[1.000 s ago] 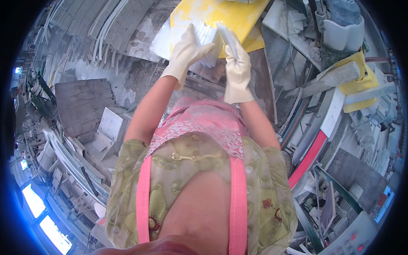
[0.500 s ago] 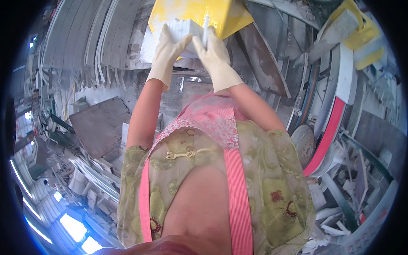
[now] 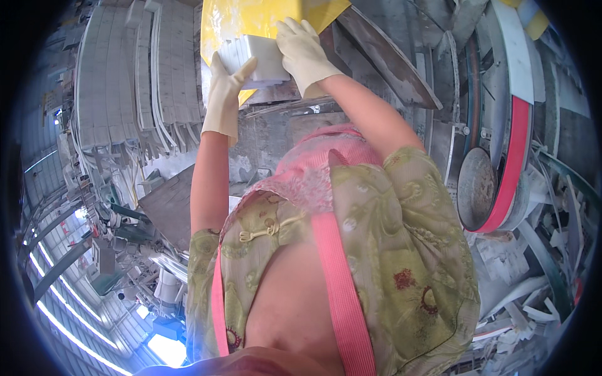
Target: The person repeatedly picks up white rectangular boards from a pile and stacks them on a yellow surface. They handle the boards one at a time, aligning them before placing them down.
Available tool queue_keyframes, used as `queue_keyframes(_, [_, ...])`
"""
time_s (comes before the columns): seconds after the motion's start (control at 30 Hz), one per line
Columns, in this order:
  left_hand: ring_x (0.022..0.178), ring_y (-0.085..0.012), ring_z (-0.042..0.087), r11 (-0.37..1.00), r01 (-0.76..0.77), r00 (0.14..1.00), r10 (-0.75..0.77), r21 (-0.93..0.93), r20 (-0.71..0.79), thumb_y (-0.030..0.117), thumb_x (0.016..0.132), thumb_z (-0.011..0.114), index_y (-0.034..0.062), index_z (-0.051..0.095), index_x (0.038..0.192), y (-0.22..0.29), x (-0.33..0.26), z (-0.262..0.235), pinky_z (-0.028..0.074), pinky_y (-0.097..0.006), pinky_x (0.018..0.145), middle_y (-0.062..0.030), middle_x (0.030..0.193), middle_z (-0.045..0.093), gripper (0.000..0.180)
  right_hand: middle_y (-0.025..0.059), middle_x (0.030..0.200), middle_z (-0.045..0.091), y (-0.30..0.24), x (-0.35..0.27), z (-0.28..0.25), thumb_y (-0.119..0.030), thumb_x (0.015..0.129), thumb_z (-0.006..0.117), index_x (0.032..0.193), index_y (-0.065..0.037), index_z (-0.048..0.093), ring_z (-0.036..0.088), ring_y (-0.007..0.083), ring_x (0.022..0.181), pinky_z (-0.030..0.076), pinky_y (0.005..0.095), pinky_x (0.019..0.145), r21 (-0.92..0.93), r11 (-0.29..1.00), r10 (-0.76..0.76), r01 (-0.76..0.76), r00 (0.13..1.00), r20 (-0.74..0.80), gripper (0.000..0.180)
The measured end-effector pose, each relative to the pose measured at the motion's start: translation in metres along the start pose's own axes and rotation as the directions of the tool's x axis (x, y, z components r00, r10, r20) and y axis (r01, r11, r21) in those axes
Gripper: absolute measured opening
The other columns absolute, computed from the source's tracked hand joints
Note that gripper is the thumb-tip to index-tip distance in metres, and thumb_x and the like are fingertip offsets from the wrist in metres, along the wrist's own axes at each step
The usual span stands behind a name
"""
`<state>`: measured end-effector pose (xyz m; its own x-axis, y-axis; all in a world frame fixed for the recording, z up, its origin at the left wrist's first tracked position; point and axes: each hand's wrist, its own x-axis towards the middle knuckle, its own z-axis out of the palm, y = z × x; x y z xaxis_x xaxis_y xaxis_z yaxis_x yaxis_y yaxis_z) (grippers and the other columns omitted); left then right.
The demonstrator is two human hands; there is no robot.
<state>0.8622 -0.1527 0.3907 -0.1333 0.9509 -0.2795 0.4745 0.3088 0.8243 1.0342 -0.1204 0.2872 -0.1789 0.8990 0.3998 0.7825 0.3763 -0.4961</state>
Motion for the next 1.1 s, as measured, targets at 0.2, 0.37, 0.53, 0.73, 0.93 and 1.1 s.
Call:
queue_keyframes(0.2, [0.146,-0.0343,0.037,0.999,-0.032,0.999,0.032,-0.032,0.014,0.033,0.076,0.088,-0.0073,0.012,0.159,-0.01,0.006,-0.002,0.029,-0.04,0.12,-0.0282,0.156,0.037,0.12,0.0078,0.153,0.05,-0.001,0.005,0.02,0.002,0.078,0.051,0.124,-0.009,0.07,0.044,0.0304,0.14,0.039,0.04,0.115,0.3,0.954,0.023,-0.011,0.999,-0.037,0.051])
queue_keyframes(0.37, [0.142,-0.0344,0.043,1.0,-0.014,1.0,0.015,0.023,-0.021,0.026,0.073,0.092,-0.0073,0.012,0.159,-0.008,0.011,-0.001,0.041,-0.039,0.115,-0.0288,0.155,0.039,0.122,0.0107,0.157,0.046,-0.002,0.019,0.012,0.0,0.082,0.05,0.138,-0.01,0.062,0.04,0.0318,0.146,0.036,0.0406,0.119,0.523,0.848,0.021,-0.089,0.991,0.134,0.059])
queue_keyframes(0.53, [0.146,-0.0339,0.037,1.0,0.008,1.0,-0.008,-0.025,0.006,0.028,0.079,0.087,-0.0092,0.012,0.158,0.005,-0.004,0.001,0.028,-0.039,0.121,-0.0296,0.155,0.037,0.116,0.0212,0.159,0.039,0.009,0.008,-0.031,-0.032,0.074,0.079,0.158,-0.006,0.03,0.037,0.0317,0.148,0.033,0.039,0.12,0.601,0.793,-0.193,-0.103,0.892,0.409,0.1])
queue_keyframes(0.73, [0.142,-0.0329,0.044,0.976,0.077,0.994,-0.061,0.203,-0.085,0.028,0.073,0.09,-0.0096,0.016,0.157,0.005,0.005,0.005,0.037,-0.037,0.116,-0.029,0.151,0.042,0.118,0.0265,0.156,0.038,-0.016,0.0,-0.013,-0.063,0.057,0.087,0.159,0.003,0.013,0.038,0.0363,0.145,0.026,0.042,0.123,0.074,0.996,-0.085,0.059,0.904,0.418,0.142])
queue_keyframes(0.93, [0.114,-0.03,0.064,0.934,-0.093,0.988,0.13,0.344,-0.086,0.04,0.057,0.093,-0.0009,0.044,0.139,-0.007,0.026,0.007,0.054,-0.042,0.096,-0.0169,0.122,0.065,0.103,0.0191,0.14,0.054,-0.03,-0.015,-0.008,-0.059,0.067,0.082,0.148,-0.001,0.04,0.05,0.0326,0.13,0.033,0.0378,0.115,-0.028,0.997,-0.071,0.077,0.983,0.171,0.108])
queue_keyframes(1.1, [0.134,-0.0315,0.053,0.908,-0.092,0.994,0.106,0.408,-0.011,0.03,0.067,0.091,-0.0002,0.023,0.16,0.013,0.024,-0.01,0.042,-0.036,0.113,-0.024,0.15,0.047,0.119,0.0256,0.139,0.054,-0.049,-0.008,-0.016,-0.072,0.071,0.073,0.149,0.017,0.032,0.053,0.0319,0.125,0.033,0.0416,0.115,-0.029,0.999,-0.018,0.023,0.985,0.17,0.125])
